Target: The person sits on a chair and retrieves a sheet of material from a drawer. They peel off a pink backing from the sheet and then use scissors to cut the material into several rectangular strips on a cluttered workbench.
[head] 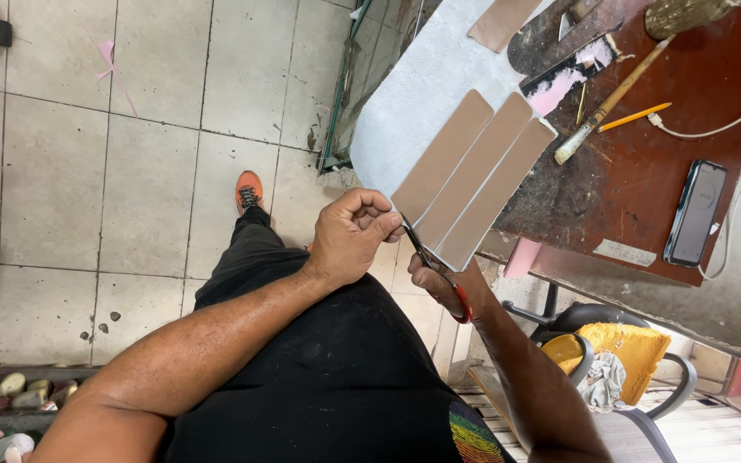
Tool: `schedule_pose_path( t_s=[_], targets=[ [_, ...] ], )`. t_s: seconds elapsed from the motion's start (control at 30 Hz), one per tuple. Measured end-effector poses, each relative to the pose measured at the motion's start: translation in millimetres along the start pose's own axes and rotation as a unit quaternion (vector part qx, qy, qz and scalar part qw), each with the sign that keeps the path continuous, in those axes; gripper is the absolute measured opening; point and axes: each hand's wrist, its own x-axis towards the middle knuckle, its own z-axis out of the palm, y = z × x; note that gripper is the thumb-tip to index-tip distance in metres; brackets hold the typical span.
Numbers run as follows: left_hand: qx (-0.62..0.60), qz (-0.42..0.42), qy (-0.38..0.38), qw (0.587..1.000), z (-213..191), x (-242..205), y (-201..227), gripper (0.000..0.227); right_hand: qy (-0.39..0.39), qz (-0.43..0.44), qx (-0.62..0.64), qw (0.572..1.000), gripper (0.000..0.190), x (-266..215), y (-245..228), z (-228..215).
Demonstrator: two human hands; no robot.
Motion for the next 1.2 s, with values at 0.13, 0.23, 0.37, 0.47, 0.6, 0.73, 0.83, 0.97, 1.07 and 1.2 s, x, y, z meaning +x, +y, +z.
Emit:
schedule_pose_path(
  t_s=[0.13,0.23,0.37,0.47,0.6,0.73,0.83,0.97,1.07,1.2],
  targets=[
    [0.003,0.003,-0.001,1.000,-3,2,-8,0.017,-0.025,-0.009,0.013,1.000,0.042,-5,36,-25],
    [0.021,0.009,-0.002,1.000,-2,2,2,0.017,-0.054,-0.034,0.019,0.998,0.042,4,7,-9],
    [0.022,0.009,-0.006,1.000,-2,1,0,0.019,-0.066,-0.048,0.025,0.996,0.043,8,1,-5],
    [0.029,0.004,-0.010,1.000,-1,-1,4,0.020,-0.076,-0.061,0.028,0.995,0.043,10,-5,-2],
    [0.018,-0.002,-0.006,1.000,-1,2,0,0.019,-0.048,-0.038,0.007,0.998,0.038,9,-3,-4],
    [0.005,-0.005,0.001,1.000,-1,1,4,0.021,-0.024,-0.018,0.005,1.000,0.030,9,4,-7],
    [0.009,-0.029,0.021,0.999,2,3,9,0.019,0.002,0.002,-0.005,1.000,0.035,7,-8,-1],
    [0.025,-0.035,0.029,0.999,3,5,11,0.016,-0.056,-0.021,0.033,0.998,0.047,9,-8,-8],
    [0.032,-0.047,0.027,0.998,4,2,9,0.016,-0.076,-0.037,0.050,0.995,0.051,4,-2,-8],
    [0.035,-0.050,0.026,0.998,4,5,6,0.015,-0.095,-0.058,0.078,0.991,0.049,5,-1,-8]
  ],
)
